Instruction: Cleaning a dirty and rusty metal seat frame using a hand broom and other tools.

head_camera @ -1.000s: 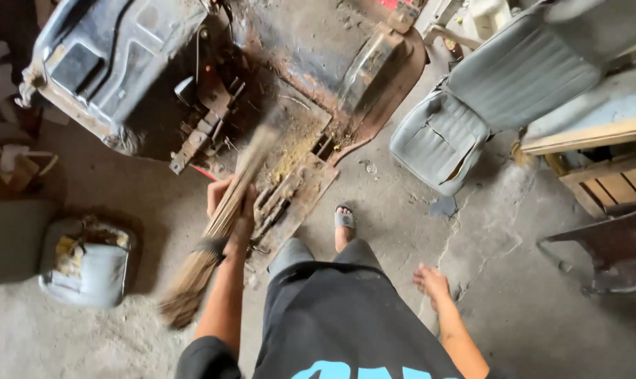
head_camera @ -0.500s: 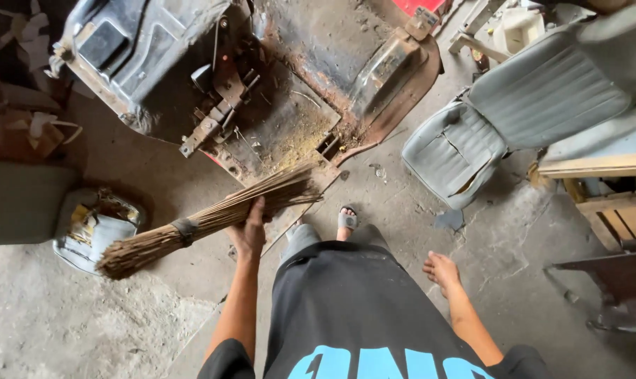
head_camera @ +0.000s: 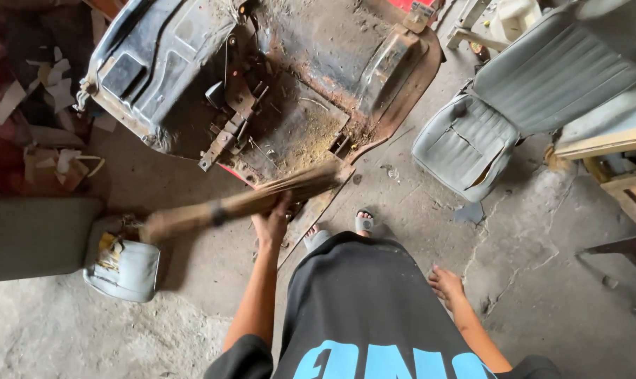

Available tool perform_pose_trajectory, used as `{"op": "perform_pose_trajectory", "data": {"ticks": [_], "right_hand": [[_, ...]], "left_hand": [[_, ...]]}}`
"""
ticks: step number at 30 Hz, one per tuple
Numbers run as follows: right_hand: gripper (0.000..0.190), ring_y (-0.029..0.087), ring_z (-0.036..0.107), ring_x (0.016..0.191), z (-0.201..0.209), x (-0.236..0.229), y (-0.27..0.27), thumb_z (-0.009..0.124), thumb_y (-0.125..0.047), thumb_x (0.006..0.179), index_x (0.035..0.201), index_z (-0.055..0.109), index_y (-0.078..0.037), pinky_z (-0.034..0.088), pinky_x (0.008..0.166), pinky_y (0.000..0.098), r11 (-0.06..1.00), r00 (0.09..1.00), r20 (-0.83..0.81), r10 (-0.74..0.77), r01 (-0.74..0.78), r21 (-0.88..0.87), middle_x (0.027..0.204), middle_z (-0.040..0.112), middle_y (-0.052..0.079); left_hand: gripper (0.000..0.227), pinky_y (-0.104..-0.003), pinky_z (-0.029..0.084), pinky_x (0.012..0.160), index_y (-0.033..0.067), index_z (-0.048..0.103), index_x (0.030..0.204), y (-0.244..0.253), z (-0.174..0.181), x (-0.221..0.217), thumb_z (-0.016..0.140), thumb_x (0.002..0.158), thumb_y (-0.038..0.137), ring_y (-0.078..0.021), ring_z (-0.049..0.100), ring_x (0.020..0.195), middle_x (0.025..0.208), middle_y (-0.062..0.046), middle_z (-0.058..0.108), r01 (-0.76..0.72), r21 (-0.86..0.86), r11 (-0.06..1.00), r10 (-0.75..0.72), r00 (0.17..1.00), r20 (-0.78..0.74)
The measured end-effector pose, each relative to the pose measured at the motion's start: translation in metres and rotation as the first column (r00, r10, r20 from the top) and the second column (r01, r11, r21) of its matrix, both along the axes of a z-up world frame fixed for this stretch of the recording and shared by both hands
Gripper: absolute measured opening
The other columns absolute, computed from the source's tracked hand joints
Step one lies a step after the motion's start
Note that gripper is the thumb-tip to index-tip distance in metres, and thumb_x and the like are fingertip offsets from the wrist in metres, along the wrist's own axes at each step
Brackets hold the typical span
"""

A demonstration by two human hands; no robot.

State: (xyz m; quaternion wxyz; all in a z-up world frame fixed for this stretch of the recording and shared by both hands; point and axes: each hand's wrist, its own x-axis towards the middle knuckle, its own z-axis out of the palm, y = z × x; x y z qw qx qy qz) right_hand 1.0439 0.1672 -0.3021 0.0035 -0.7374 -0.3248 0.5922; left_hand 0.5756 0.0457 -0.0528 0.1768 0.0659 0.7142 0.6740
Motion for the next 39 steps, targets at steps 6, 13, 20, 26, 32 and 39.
{"op": "perform_pose_trajectory", "data": {"ticks": [6,13,20,26,32,39], "right_hand": [[0.057,0.048,0.066,0.12,-0.013,-0.005,-0.02,0.067,-0.033,0.107,0.146,0.056,0.006,0.052,0.101,0.0599,1.0,1.0,0.004,-0.004,0.004,0.007,0.133,0.066,0.035],[0.057,0.045,0.069,0.118,0.008,-0.022,-0.032,0.069,-0.034,0.105,0.146,0.057,0.003,0.053,0.101,0.0576,1.0,1.0,0.021,0.012,-0.012,-0.004,0.13,0.07,0.031],[0.061,0.044,0.071,0.113,-0.033,-0.002,-0.035,0.07,-0.038,0.103,0.147,0.057,0.001,0.053,0.101,0.0571,1.0,0.999,0.035,-0.008,0.007,0.004,0.129,0.07,0.03],[0.059,0.047,0.069,0.117,0.009,-0.014,-0.032,0.069,-0.034,0.104,0.146,0.057,0.005,0.051,0.102,0.0597,1.0,0.999,0.038,-0.01,0.009,0.023,0.131,0.068,0.034],[0.057,0.045,0.071,0.115,-0.008,-0.01,-0.036,0.071,-0.035,0.103,0.145,0.059,0.001,0.052,0.102,0.0584,1.0,0.999,0.036,-0.005,0.004,0.009,0.129,0.07,0.03],[0.059,0.044,0.072,0.113,-0.018,-0.008,-0.033,0.072,-0.038,0.101,0.145,0.059,-0.001,0.052,0.103,0.0578,1.0,0.999,0.044,-0.003,0.003,-0.011,0.127,0.071,0.029]], "left_hand": [[0.033,-0.028,0.054,0.063,0.0102,0.073,0.114,0.003,-0.023,-0.037,0.083,0.085,-0.001,-0.0185,0.071,0.065,0.075,-0.014,0.071,-0.123,0.032,0.992,0.121,0.84,-0.53],[0.025,-0.031,0.056,0.07,0.0119,0.073,0.106,0.024,-0.077,-0.044,0.086,0.084,0.011,-0.0182,0.07,0.075,0.086,-0.006,0.072,-0.012,-0.016,1.0,0.004,0.886,-0.463],[0.027,-0.041,0.057,0.078,0.0103,0.072,0.108,0.039,-0.087,-0.007,0.086,0.084,0.015,-0.0257,0.074,0.084,0.09,-0.013,0.074,0.219,-0.024,0.975,-0.197,0.815,-0.545],[0.024,-0.037,0.056,0.077,0.0189,0.074,0.107,0.037,-0.05,-0.026,0.083,0.089,0.031,-0.0307,0.067,0.08,0.088,-0.006,0.066,0.207,-0.107,0.973,-0.222,0.686,-0.693],[0.029,-0.033,0.058,0.077,0.0283,0.073,0.114,0.039,-0.083,-0.043,0.083,0.087,0.026,-0.0276,0.073,0.083,0.098,0.0,0.069,0.119,-0.16,0.98,-0.193,0.765,-0.615],[0.02,-0.044,0.058,0.062,0.0087,0.07,0.102,0.043,-0.069,-0.019,0.081,0.085,0.013,-0.0339,0.075,0.071,0.082,-0.017,0.072,0.275,-0.111,0.955,-0.294,0.829,-0.476]]}}
